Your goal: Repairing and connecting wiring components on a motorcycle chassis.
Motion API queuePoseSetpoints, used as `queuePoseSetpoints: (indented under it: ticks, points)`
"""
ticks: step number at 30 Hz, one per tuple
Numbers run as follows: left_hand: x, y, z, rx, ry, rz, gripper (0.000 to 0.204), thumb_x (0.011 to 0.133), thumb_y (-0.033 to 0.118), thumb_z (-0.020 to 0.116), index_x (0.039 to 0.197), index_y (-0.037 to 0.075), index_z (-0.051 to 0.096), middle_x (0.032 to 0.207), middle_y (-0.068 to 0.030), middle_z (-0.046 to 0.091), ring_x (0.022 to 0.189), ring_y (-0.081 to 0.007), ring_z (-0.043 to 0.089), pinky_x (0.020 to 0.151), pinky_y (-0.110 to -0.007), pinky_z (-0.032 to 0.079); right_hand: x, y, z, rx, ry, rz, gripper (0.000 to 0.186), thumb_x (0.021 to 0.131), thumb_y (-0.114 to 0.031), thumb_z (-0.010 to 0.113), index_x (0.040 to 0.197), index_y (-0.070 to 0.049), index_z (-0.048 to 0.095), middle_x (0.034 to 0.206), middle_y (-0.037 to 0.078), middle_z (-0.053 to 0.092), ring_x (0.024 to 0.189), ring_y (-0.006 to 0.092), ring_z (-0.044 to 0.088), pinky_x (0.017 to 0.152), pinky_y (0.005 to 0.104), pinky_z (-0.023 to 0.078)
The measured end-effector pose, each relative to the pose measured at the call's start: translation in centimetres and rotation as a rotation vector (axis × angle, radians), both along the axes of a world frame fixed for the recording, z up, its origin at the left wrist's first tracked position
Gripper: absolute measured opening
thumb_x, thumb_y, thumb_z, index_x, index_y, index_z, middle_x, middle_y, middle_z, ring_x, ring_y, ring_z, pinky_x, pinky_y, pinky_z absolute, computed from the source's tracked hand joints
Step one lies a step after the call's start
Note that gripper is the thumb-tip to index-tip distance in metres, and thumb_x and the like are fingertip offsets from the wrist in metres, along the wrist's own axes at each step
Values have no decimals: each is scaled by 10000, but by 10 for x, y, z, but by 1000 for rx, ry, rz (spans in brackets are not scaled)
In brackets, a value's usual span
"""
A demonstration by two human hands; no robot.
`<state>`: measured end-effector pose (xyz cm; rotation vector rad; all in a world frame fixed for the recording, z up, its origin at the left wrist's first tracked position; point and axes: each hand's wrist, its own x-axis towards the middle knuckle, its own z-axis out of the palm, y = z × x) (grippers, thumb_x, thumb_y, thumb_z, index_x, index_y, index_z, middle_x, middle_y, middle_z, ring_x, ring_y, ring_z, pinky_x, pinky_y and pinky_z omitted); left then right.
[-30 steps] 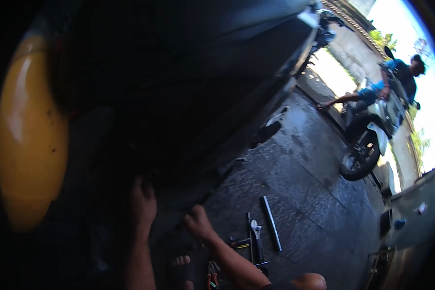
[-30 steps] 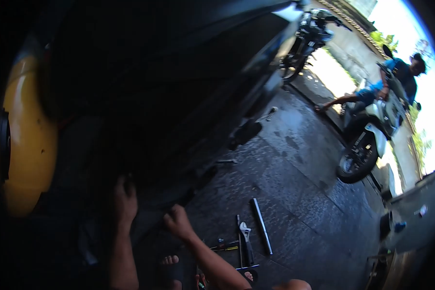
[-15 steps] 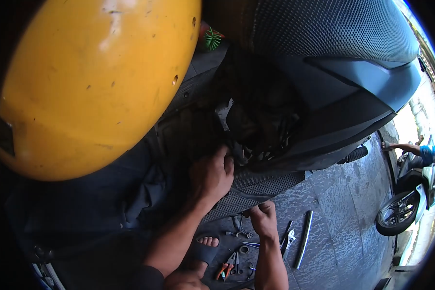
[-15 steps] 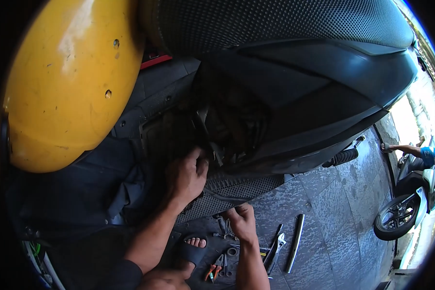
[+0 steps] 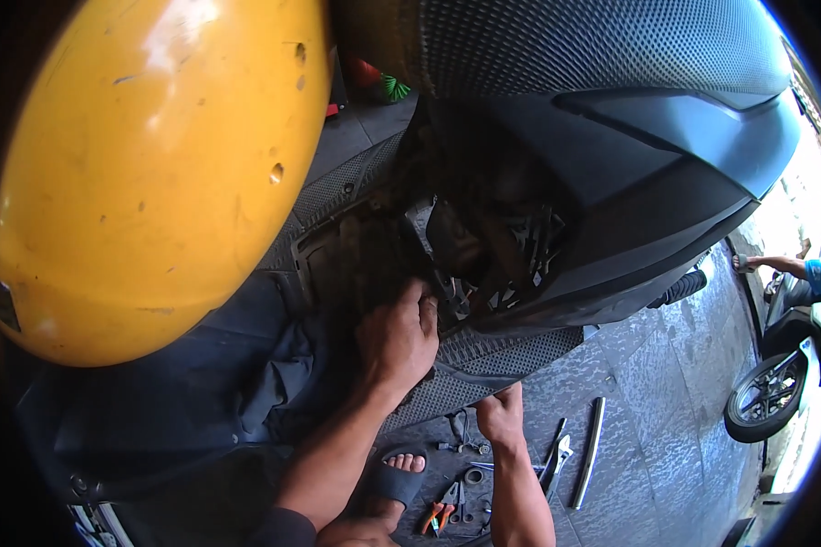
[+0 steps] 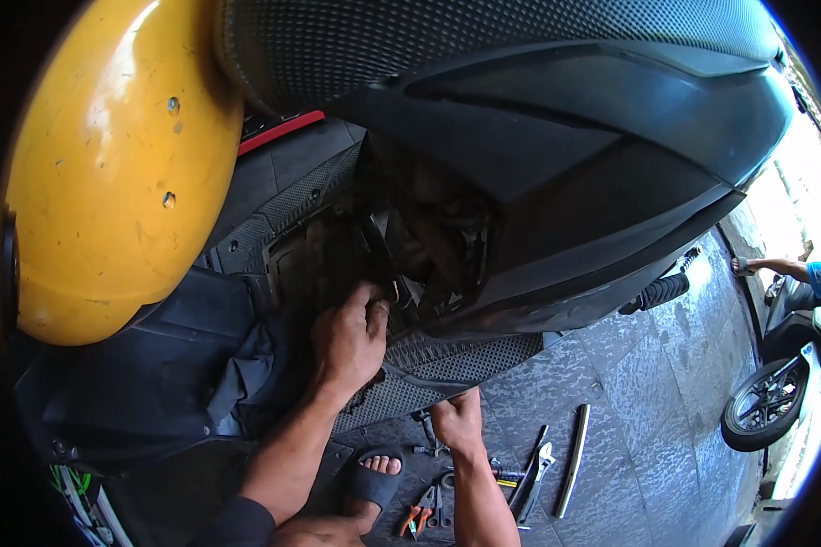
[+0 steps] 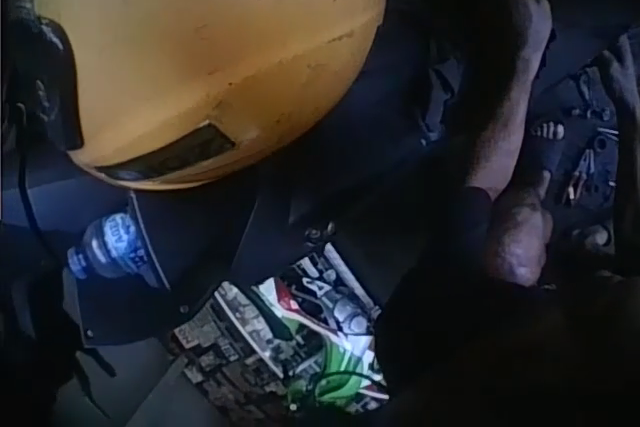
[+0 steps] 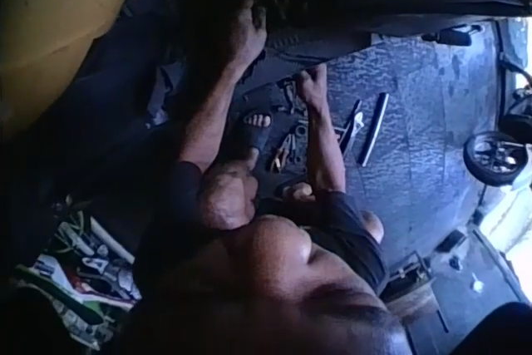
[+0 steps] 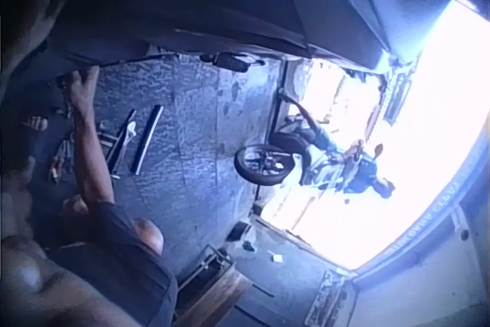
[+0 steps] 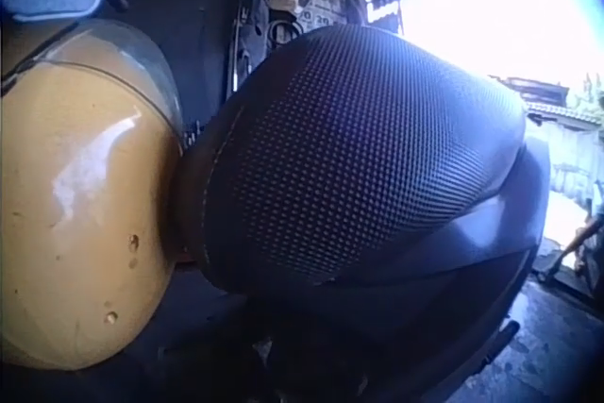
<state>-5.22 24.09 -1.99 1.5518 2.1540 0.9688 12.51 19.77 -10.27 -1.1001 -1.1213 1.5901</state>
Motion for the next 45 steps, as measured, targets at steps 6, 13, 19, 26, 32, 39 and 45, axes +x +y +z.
queuePoseSetpoints:
  ticks: [6,13,19,26,32,39,45]
  points:
    - [-1,1,-1,-5,29,59,82,918,173,575,960,107,601,757,-183,672,738,-411,656,641,-512,499,3,-2,17,-46,-48,89,162,870,40,548,943,55,691,883,27,708,780,88,603,670,254,475]
    - [4,3,1,-56,78,107,101,930,191,562,970,106,599,758,-185,677,739,-411,661,646,-506,503,-8,-2,12,137,-22,-2,146,891,-8,567,931,37,700,822,27,698,710,67,572,608,251,456]
    - [-1,2,-4,-30,54,74,115,927,167,560,985,77,601,794,-201,679,762,-412,662,659,-497,507,3,5,15,2,-56,141,141,907,-36,566,876,31,686,760,36,670,671,93,580,605,269,465]
    - [-11,5,7,-23,-48,-112,144,890,138,577,988,37,608,798,-212,672,760,-404,664,647,-461,508,16,-1,7,0,-107,162,192,957,-99,540,901,34,666,751,49,671,664,115,611,620,277,493]
    - [-31,4,15,-165,-154,-267,220,851,174,634,1026,43,618,840,-228,677,815,-395,668,704,-466,522,5,-3,9,-17,-87,163,194,951,-107,547,909,29,679,758,51,683,665,112,617,620,278,496]
    - [-27,3,16,-67,-207,-338,193,834,175,683,939,18,643,855,-205,684,820,-386,671,695,-448,522,10,-1,11,4,-113,155,180,937,-99,561,909,27,686,750,46,682,661,109,614,611,268,484]
    - [-15,-5,28,-137,-23,-267,142,887,135,627,970,20,614,853,-206,685,799,-385,679,691,-441,525,7,-4,16,19,-130,113,155,877,-40,546,832,39,672,697,51,666,627,109,599,583,271,470]
